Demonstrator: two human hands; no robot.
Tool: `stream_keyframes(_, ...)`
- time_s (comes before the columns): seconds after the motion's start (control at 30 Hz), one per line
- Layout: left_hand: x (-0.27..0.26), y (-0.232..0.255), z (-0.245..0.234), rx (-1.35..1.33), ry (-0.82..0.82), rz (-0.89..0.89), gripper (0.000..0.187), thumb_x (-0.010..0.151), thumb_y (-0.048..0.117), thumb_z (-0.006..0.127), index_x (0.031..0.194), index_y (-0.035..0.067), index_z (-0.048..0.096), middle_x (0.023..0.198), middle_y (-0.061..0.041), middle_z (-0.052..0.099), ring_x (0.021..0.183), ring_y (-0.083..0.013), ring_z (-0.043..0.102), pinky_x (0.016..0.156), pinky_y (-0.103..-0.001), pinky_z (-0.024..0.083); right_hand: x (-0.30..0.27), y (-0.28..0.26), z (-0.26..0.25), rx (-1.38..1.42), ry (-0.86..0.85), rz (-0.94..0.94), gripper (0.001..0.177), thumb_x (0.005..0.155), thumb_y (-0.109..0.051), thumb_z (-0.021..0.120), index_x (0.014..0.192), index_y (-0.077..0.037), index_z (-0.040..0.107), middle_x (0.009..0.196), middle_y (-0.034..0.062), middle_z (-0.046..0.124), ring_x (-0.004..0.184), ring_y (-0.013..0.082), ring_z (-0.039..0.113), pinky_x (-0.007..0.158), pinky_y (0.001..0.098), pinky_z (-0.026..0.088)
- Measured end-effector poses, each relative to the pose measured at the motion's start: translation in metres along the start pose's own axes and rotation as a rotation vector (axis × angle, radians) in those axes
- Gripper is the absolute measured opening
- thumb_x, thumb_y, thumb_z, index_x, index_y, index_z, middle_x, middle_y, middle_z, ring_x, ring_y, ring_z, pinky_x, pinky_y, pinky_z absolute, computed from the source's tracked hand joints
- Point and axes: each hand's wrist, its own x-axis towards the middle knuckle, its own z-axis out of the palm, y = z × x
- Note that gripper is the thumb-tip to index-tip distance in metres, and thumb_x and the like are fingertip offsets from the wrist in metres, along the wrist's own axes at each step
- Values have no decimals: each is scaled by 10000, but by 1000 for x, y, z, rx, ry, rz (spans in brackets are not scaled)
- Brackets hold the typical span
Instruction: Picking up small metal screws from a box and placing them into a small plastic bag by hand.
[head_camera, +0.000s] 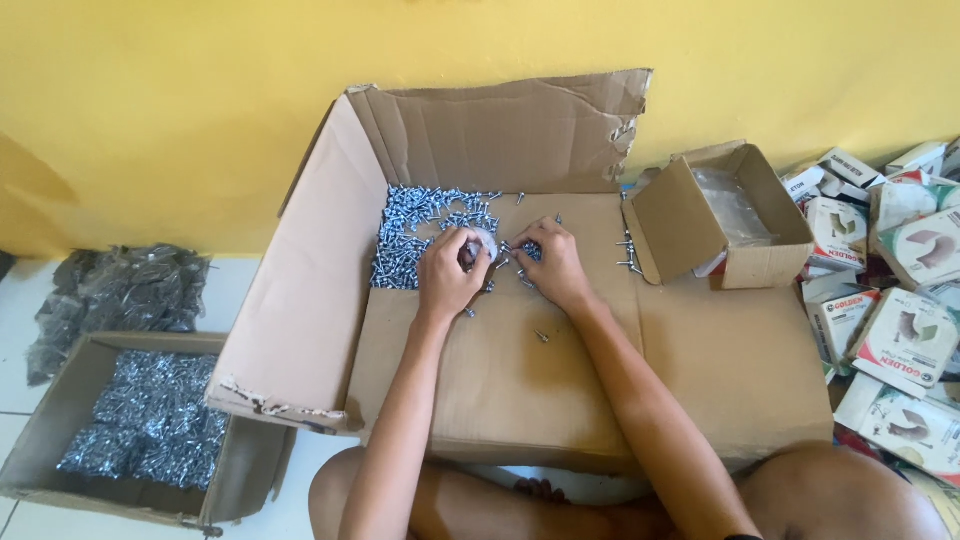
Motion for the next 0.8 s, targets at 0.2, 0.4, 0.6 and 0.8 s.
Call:
stream_keyframes(0.2,-8,-1,-4,-41,-2,12,110,756,159,666,835,103,614,743,-88,597,698,-322,638,595,-409,502,-3,-5,-5,57,120,199,143,713,-108,765,836,-171,730,749,50,633,726,183,645,656,266,508)
stream_keyframes(0.4,-8,3,-11,-65,-81,34,119,745,151,669,833,82,629,730,-89,609,663,-306,640,588,-390,499,3,-34,-11,205,217,90,156,750,18,730,889,-49,705,807,114,630,712,222,656,623,282,537)
stream_keyframes(0.6,-6,5,-12,-76,-79,18,181,694,146,712,839,66,639,708,-101,600,644,-301,636,571,-396,506,4,-67,-13,171,228,-260,85,825,-60,716,898,-84,679,855,77,660,745,238,631,651,309,510)
stream_keyframes(0.8,-9,5,-15,-124,-103,34,137,718,148,715,800,64,645,663,-100,571,619,-314,608,559,-406,479,2,-89,-12,127,165,-370,142,783,10,717,900,-58,674,879,99,673,803,293,657,703,374,532)
